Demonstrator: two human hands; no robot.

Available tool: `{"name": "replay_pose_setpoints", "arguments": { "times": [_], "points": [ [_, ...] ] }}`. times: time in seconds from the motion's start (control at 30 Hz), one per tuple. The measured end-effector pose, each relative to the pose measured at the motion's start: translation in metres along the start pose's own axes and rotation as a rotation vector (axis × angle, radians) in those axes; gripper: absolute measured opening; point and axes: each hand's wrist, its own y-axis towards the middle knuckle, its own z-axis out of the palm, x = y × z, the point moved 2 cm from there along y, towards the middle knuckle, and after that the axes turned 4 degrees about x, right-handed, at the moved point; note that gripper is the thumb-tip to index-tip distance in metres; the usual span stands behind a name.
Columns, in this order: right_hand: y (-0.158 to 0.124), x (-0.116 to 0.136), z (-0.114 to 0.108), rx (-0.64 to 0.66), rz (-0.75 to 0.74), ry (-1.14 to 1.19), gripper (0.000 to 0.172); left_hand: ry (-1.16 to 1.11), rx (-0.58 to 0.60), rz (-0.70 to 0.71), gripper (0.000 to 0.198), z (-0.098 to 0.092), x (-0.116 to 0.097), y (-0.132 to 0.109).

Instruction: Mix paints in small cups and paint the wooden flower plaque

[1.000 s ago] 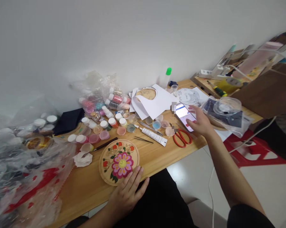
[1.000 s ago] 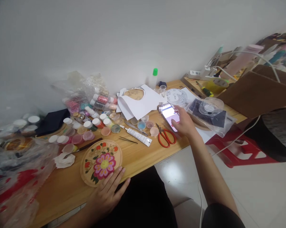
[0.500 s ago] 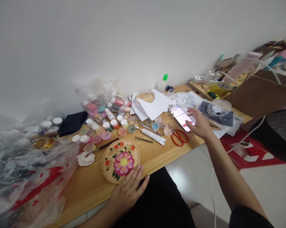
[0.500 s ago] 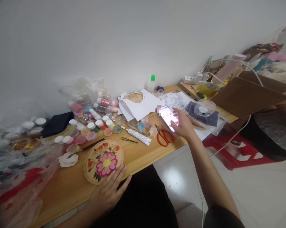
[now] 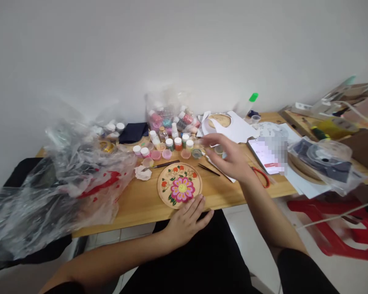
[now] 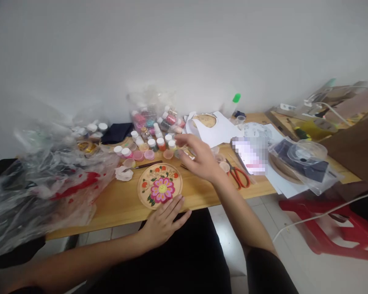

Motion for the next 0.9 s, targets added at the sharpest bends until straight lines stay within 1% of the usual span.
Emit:
{"name": "replay_pose_setpoints", "arguments": {
  "times": [0.07, 0.13, 0.17, 0.23, 0.3, 0.43, 0.67, 0.8, 0.9],
  "points": [
    [0.015, 0.003, 0.029, 0.098, -0.056, 0.113, 0.019, 0.028, 0.001, -0.007, 0.052, -0.001, -0.005, 0.006],
    [0.027, -0.002, 0.058, 0.196, -0.068, 0.183, 0.017, 0.051, -0.002, -0.019, 0.047, -0.001, -0.01, 0.015],
    [0.031, -0.006, 0.07, 0.223, -0.062, 0.181, 0.017, 0.06, -0.008, -0.022, 0.045, 0.0, -0.013, 0.021],
    [0.036, -0.017, 0.09, 0.234, -0.053, 0.161, 0.017, 0.08, -0.008, -0.022, 0.041, 0.004, -0.018, 0.033],
    [0.036, -0.027, 0.101, 0.233, -0.049, 0.126, 0.014, 0.094, -0.001, -0.008, 0.041, 0.01, -0.023, 0.044],
    [0.027, -0.042, 0.106, 0.246, -0.038, 0.044, 0.007, 0.064, -0.018, -0.038, 0.042, 0.021, -0.023, 0.053],
    [0.016, -0.056, 0.112, 0.337, 0.019, -0.042, 0.01, -0.065, 0.008, -0.01, 0.046, 0.019, -0.018, 0.05],
    [0.013, -0.056, 0.114, 0.35, -0.04, -0.124, 0.019, -0.118, 0.032, -0.024, 0.046, 0.017, -0.018, 0.049],
    [0.012, -0.056, 0.114, 0.353, -0.068, -0.136, 0.018, -0.119, 0.046, -0.012, 0.047, 0.014, -0.017, 0.05]
  ]
}}
